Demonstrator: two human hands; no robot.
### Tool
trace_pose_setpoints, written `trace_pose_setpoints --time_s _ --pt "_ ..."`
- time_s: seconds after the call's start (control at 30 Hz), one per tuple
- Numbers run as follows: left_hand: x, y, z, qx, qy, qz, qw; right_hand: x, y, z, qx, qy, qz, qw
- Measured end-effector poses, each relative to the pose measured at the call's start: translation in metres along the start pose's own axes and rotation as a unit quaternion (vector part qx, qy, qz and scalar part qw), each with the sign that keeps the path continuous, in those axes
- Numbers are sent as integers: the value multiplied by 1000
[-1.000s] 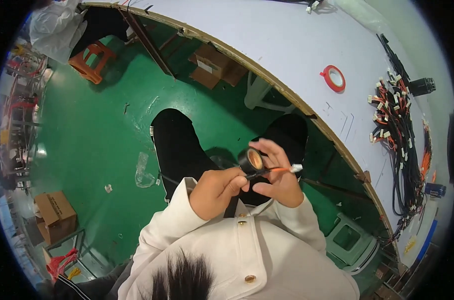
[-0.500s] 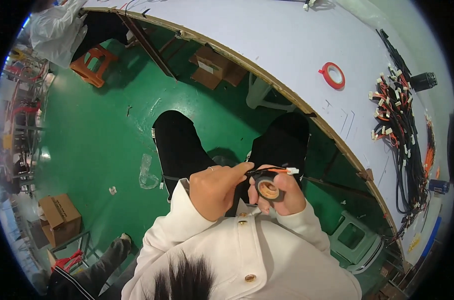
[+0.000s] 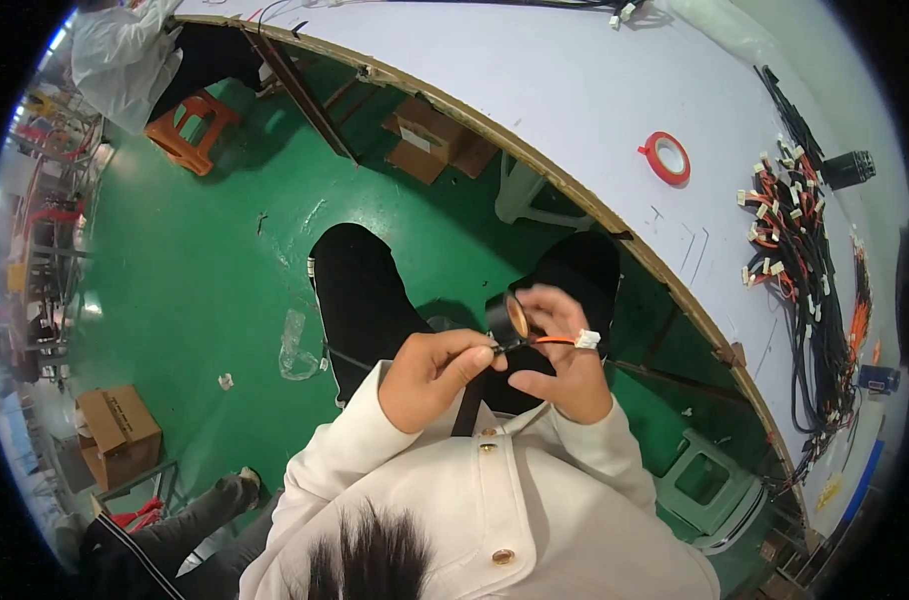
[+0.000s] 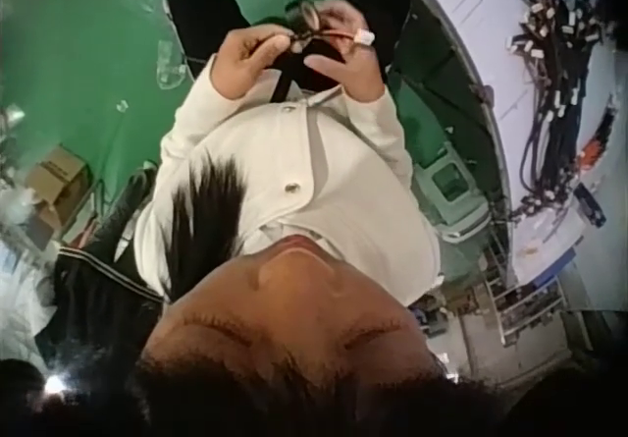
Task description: Wrapping electrical tape around segments and connectors of wire harnesses.
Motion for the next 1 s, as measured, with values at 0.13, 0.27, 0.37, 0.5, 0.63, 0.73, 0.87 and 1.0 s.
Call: trace_pose_setpoints --time_s 0.13,0.27,0.37,0.5,0.63,0.73,0.87,1.0 --pt "9 1 -5 39 47 51 997 16 -25 -19 125 -15 37 991" --pt "-3 4 2 -16 11 -38 999 8 -22 -41 283 160 35 945" --pt "-32 13 7 -149 -252 -200 935 -4 -15 -36 200 27 -5 979" --pt "-42 16 4 -187 -363 -269 872 -15 -4 -35 90 -51 -46 994" --pt "-33 12 9 -211 -415 -295 835 -12 -11 -32 -17 14 -32 999" --pt "-22 3 22 -240 -391 -312 832 -25 -7 -41 4 -16 -150 989" --pt "-6 -8 106 -368 -267 -182 872 29 32 -96 384 -90 -85 915" --pt "-24 18 168 -365 -167 -197 894 146 -18 -35 170 326 244 897"
Point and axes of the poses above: each hand's wrist, its own y-axis away from the middle knuckle, its own z-axis out of the back of the hand, x = y × z, the point moved 8 cm from there along -y, towards the middle knuckle
